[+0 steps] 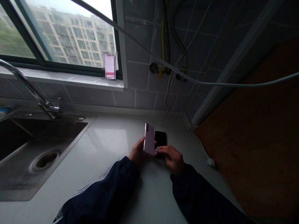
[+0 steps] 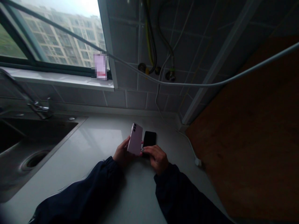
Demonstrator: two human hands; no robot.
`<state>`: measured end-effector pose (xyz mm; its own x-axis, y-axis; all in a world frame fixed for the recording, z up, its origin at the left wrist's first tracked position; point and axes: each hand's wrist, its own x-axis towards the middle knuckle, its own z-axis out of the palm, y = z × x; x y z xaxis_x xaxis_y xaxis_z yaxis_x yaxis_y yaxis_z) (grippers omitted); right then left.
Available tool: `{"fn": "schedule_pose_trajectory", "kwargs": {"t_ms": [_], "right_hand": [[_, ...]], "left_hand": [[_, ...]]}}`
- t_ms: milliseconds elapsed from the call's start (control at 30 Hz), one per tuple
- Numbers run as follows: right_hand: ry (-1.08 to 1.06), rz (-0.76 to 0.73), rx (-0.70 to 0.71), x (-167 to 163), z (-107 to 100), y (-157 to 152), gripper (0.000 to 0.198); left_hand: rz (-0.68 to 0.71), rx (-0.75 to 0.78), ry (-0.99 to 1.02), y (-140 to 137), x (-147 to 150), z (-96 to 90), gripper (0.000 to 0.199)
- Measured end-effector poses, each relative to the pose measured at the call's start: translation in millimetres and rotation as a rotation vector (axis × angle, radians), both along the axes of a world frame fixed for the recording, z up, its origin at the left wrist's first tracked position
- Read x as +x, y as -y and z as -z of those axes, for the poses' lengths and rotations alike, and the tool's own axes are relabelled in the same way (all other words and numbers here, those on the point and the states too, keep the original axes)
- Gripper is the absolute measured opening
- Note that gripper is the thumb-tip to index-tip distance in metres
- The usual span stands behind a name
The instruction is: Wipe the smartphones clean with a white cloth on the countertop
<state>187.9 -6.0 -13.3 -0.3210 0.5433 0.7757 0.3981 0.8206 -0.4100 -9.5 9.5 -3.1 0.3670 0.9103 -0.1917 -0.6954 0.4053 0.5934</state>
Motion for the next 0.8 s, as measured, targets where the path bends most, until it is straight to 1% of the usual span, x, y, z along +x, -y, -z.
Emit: {"fn": "schedule_pose_trajectory", "kwargs": {"t_ms": [100,200,267,333,400,533,567,633,700,733,800], "right_hand": [[-0.061,0.042,-0.040,3,3,-2,0.036],[-0.112,0.064,-0.102,4,5,-3,0.034],[-0.153,0.058,-0.163,5,6,-5,0.030],[-0.219,0.065,-0.235,6,8,-8,0.024],[-0.288,0.099,-0.284,8,10,-12,0.020],[-0.366,0.177,-0.315,14,15,-21,0.018],[-0.376,0.187,-0.323,14,16,-22,0.018],[-0.383,0.191,-0.340,15,18,-24,0.017],[-0.384,0.181,-0.353,14,19,-25,0.016],[-0.384,0.175,-0.358,14,19,-25,0.015],[-0.384,0.162,-0.366,13,20,-25,0.015]], "left_hand": [[-0.013,0.040,-0.020,0,-2,-1.5,0.045],[-0.003,0.081,-0.010,0,-3,-2.2,0.049],[-0.006,0.073,-0.013,0,-2,-3.2,0.053],[-0.024,0.062,-0.067,1,-2,-3.7,0.056],[-0.054,0.085,-0.147,0,-1,-2.8,0.061],[-0.078,0.128,-0.324,-3,0,4.0,0.084],[-0.104,0.136,-0.373,-5,0,6.2,0.087],[-0.230,0.189,-0.479,-9,-1,10.6,0.089],[-0.382,0.276,-0.596,-13,-3,14.4,0.084],[-0.436,0.318,-0.653,-14,-5,15.9,0.081],[-0.476,0.378,-0.762,-16,-8,17.4,0.077]]}}
